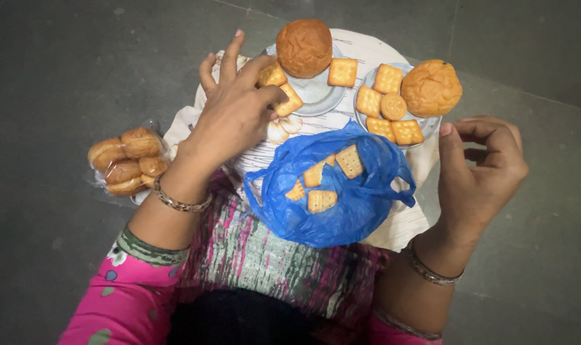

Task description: The person sits on the floor and unpacks various bakery items, including round bread rolls and square biscuits, from plastic bags. They arrange the items onto two metal plates placed on a cloth, then fold the empty blue bag.

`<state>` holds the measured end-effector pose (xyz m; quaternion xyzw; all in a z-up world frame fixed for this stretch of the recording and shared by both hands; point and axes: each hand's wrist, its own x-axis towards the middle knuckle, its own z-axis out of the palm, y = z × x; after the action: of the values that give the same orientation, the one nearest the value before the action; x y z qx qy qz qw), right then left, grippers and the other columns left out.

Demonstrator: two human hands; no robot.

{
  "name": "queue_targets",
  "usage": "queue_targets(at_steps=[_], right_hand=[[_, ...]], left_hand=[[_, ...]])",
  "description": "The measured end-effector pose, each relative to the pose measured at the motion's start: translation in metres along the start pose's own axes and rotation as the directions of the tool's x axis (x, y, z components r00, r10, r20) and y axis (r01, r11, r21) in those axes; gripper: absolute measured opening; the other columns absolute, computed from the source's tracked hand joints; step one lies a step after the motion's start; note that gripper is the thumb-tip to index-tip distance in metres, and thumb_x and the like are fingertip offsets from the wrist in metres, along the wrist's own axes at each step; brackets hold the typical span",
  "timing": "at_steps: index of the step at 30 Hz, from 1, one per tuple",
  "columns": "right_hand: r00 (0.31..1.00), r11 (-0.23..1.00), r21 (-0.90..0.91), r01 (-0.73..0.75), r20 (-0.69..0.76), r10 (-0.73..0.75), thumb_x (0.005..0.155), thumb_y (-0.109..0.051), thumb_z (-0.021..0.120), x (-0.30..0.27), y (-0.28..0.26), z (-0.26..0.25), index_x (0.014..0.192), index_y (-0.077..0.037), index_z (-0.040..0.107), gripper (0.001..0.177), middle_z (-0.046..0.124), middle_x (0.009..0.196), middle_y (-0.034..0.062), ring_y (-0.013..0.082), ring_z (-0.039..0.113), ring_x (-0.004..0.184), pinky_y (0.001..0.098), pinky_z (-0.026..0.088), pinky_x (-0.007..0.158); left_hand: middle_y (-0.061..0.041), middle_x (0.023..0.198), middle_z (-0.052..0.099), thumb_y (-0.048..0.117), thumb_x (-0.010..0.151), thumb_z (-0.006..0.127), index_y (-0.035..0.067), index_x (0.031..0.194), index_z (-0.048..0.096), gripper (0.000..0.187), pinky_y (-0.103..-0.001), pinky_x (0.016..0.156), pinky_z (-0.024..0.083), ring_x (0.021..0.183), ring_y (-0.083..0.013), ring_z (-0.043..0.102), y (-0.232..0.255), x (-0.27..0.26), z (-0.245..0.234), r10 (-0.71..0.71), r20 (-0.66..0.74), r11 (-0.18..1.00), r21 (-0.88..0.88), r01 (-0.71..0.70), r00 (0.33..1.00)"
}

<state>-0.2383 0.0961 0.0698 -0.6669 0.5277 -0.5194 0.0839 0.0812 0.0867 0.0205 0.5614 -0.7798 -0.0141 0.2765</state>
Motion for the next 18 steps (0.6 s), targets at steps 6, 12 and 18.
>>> queue_targets(at_steps=[6, 12, 18], right_hand=[[0.999, 0.995, 0.096, 0.004, 0.038, -0.008, 0.094, -0.001, 0.079, -0.003, -0.021, 0.001, 0.097, 0.0, 0.065, 0.014, 0.066, 0.106, 0.0063, 0.0132, 0.065, 0.098, 0.0262, 0.053, 0.076], [0.81, 0.967, 0.146, 0.21, 0.529, -0.256, 0.089, -0.001, 0.077, -0.014, -0.032, 0.006, 0.104, -0.002, 0.071, 0.016, 0.073, 0.099, 0.0106, 0.0219, 0.07, 0.086, 0.0317, 0.055, 0.076], [0.723, 0.968, -0.086, 0.235, 0.682, -0.114, 0.077, -0.012, 0.08, -0.023, -0.02, 0.034, 0.102, -0.006, 0.074, 0.026, 0.071, 0.091, 0.0129, 0.0333, 0.069, 0.083, 0.0416, 0.054, 0.073]], left_hand=[[-0.014, 0.147, 0.054, 0.013, 0.08, 0.08, 0.015, 0.111, 0.079, 0.031, -0.072, 0.113, 0.008, 0.151, -0.0452, 0.02, 0.004, 0.0, -0.006, 0.005, -0.035, 0.999, -0.041, -0.006, 0.999], [-0.005, 0.143, 0.06, 0.03, 0.087, 0.082, 0.025, 0.088, 0.077, 0.008, -0.062, 0.122, 0.013, 0.153, -0.0381, 0.028, 0.043, -0.024, -0.018, 0.235, -0.03, 0.934, -0.269, -0.234, 0.972], [-0.017, 0.151, 0.047, 0.033, 0.077, 0.083, 0.013, 0.119, 0.073, 0.047, -0.064, 0.115, 0.015, 0.151, -0.0465, 0.021, 0.068, -0.045, -0.011, 0.125, 0.098, 0.959, -0.268, -0.095, 0.987]])
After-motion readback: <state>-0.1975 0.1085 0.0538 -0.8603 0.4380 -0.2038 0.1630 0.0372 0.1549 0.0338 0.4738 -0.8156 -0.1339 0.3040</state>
